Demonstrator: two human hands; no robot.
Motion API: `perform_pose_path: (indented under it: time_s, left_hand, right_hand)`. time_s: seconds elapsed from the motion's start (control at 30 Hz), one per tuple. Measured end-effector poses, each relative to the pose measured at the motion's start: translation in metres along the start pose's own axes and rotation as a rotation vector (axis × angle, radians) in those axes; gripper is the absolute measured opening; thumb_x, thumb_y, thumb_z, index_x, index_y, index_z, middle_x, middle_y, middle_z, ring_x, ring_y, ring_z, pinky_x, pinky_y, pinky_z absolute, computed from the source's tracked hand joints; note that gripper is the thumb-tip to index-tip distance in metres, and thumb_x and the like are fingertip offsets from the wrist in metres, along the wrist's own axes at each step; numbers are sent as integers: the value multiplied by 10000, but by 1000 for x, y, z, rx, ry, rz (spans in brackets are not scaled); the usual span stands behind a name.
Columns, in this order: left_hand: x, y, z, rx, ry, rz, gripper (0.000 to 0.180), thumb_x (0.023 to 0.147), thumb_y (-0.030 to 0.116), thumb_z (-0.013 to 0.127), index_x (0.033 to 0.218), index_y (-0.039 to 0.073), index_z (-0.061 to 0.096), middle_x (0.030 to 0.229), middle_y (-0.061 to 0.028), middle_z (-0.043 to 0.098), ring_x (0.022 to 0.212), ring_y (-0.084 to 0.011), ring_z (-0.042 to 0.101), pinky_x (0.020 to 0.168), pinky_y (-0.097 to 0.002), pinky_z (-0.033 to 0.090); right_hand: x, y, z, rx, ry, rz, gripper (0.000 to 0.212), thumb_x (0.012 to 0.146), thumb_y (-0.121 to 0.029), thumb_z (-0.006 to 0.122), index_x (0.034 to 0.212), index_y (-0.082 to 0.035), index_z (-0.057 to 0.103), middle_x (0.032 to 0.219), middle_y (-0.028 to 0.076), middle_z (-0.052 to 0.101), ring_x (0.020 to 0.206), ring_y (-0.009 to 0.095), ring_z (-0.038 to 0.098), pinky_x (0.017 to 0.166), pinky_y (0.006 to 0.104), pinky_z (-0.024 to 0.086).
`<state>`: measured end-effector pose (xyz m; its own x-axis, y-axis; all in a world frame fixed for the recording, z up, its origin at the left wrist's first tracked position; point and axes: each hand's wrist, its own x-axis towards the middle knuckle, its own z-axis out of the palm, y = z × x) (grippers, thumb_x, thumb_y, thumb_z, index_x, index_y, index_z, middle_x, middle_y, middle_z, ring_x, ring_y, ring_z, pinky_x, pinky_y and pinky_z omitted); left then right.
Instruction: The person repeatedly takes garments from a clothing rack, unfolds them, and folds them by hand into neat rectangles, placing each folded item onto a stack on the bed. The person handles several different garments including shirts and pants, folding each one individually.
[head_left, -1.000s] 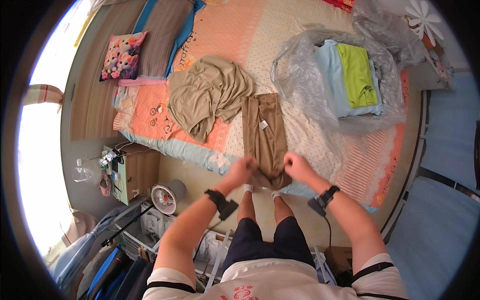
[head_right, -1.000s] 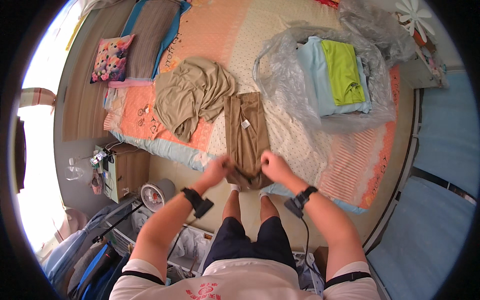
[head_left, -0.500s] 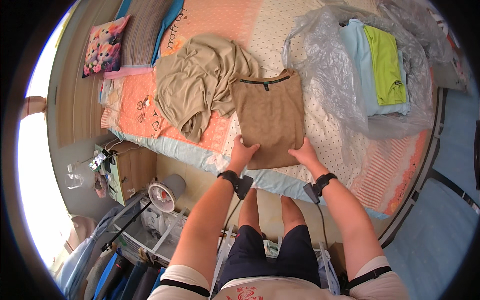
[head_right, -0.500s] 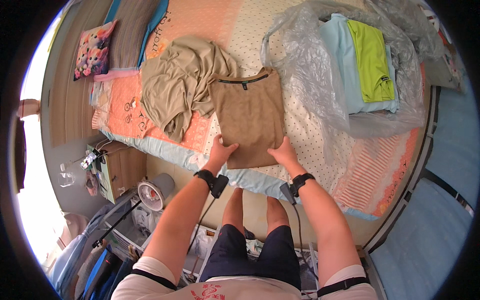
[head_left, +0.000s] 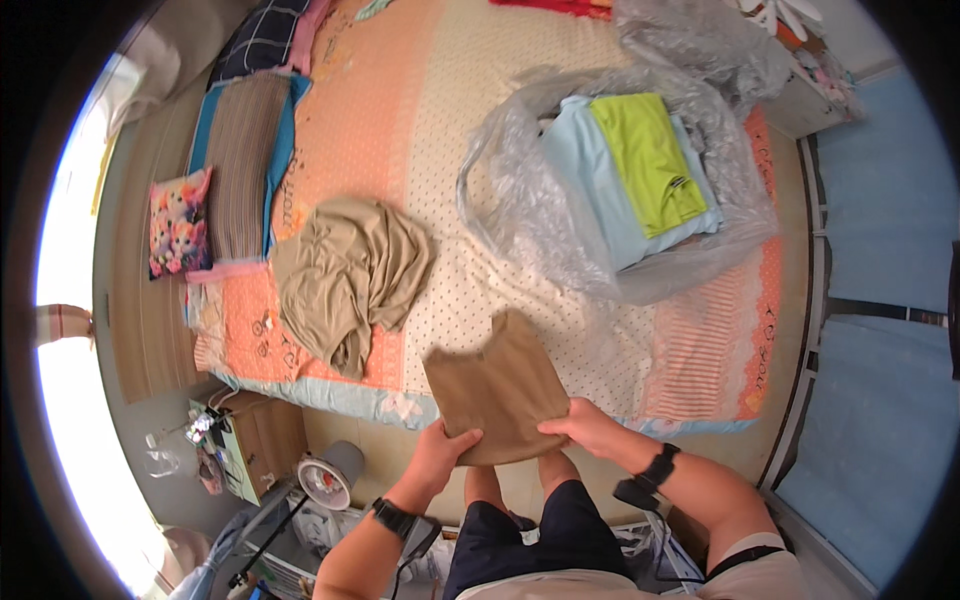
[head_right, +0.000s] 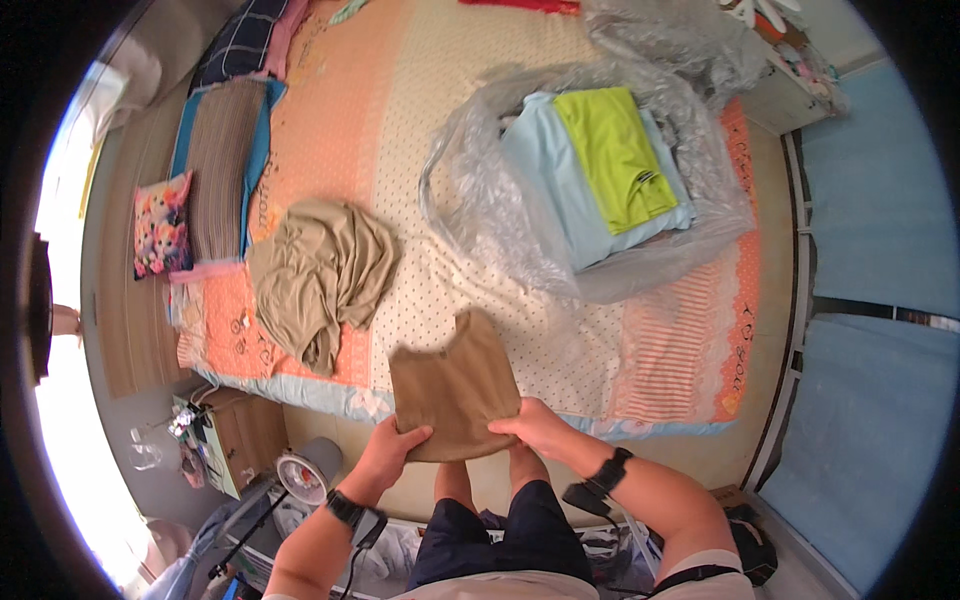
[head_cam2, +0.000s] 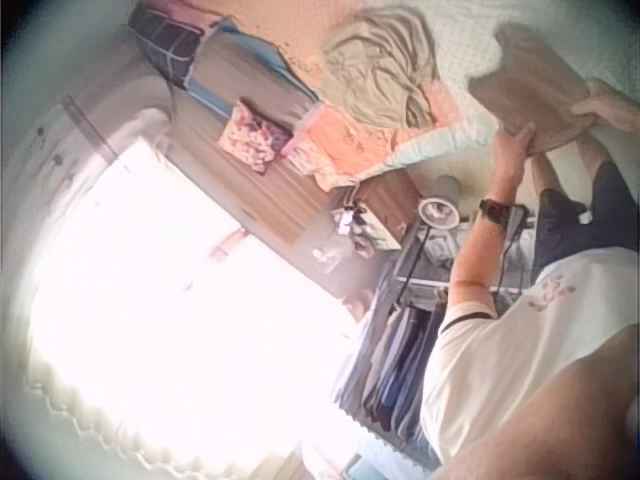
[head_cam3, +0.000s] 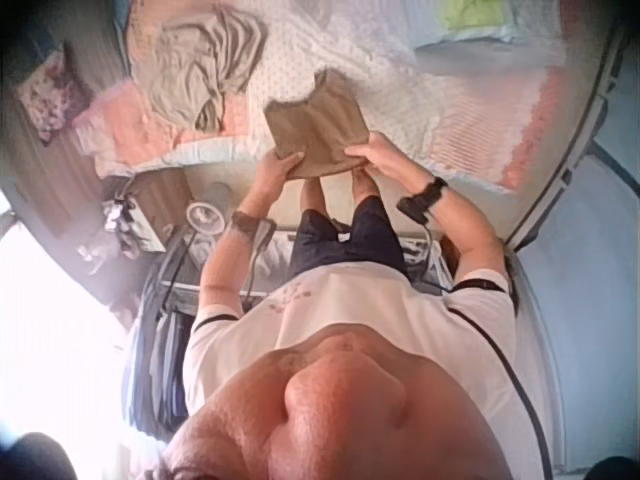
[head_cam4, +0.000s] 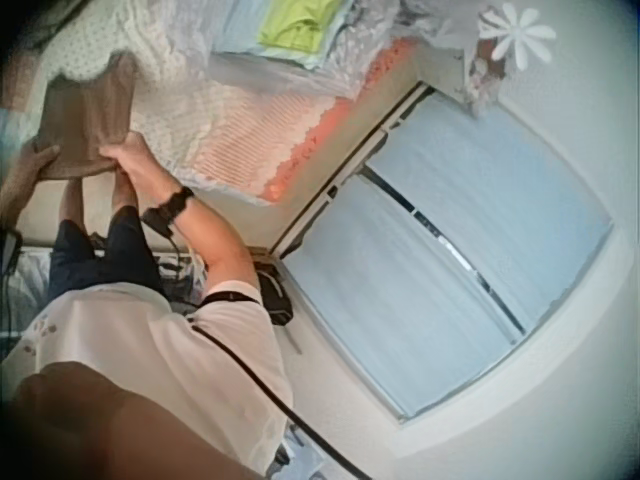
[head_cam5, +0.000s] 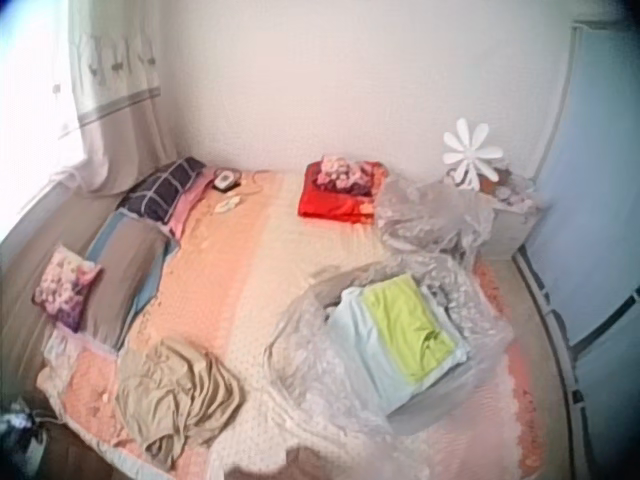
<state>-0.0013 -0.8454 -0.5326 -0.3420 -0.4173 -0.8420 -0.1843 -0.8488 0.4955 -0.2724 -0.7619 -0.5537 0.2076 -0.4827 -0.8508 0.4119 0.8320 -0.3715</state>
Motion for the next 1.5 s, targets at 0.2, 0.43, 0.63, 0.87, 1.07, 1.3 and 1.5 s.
perform_pose_path:
  time_s: [0.2, 0.43, 0.63, 0.87, 1.07, 1.3, 1.5]
  left_hand:
    - [-47, 137, 100, -111, -206, -109, 368, 1001, 199, 707, 1299, 0, 626, 1185, -88, 712, 1012, -178, 713, 763, -330, 630]
    - [-31, 270, 225, -40, -404, 256, 331, 1049, 220, 630, 1314, 22, 628, 1213, -75, 719, 1033, -174, 718, 813, -326, 630]
    - [43, 292, 281, -48, -323, 435, 329, 1044, 203, 635, 1338, 63, 588, 1224, -59, 701, 1051, -166, 704, 879, -349, 623]
    - [209, 183, 263, 4, -282, 109, 413, 1011, 136, 638, 1373, -11, 504, 1217, -192, 684, 1018, -326, 734, 826, -404, 638]
    - [194, 22, 150, 148, -383, -6, 299, 968, 76, 622, 1265, 47, 598, 1089, -135, 747, 829, -240, 737, 710, -363, 619]
    - [10, -34, 79, 1205, -158, -163, 387, 917, 428, 735, 856, 46, 731, 705, -38, 668, 589, -155, 609, 528, -332, 478]
    - [-24, 0, 103, 1182, -228, 2, 300, 869, 306, 801, 974, 28, 760, 802, -53, 748, 632, -137, 659, 560, -302, 521]
  right_hand:
    - [-117, -122, -32, 144, 29, -8, 323, 940, -131, 715, 1235, -8, 668, 1094, 96, 739, 933, 199, 728, 739, 344, 605]
    - [-187, -280, -76, 138, 75, -512, 300, 1000, -127, 601, 1268, 1, 638, 1155, 117, 728, 1013, 213, 736, 808, 367, 611]
    - [-159, -348, -131, -1, 157, -746, 277, 958, -128, 647, 1212, -17, 663, 1118, 82, 729, 945, 188, 719, 796, 339, 585]
    - [-13, -283, -277, -414, 694, -513, 127, 831, -146, 711, 847, -24, 740, 726, 86, 712, 600, 194, 666, 566, 327, 532]
    - [20, -49, -320, -839, 442, -408, 149, 829, -83, 643, 688, -53, 679, 648, 45, 681, 558, 139, 618, 543, 350, 493]
    - [-131, 201, -298, -1107, 313, -135, 309, 818, -319, 647, 663, -64, 725, 643, 105, 708, 646, 261, 726, 688, 422, 587]
    - [-240, 320, -269, -563, 642, -130, 152, 770, -246, 715, 747, -108, 774, 680, 111, 729, 623, 285, 709, 735, 431, 597]
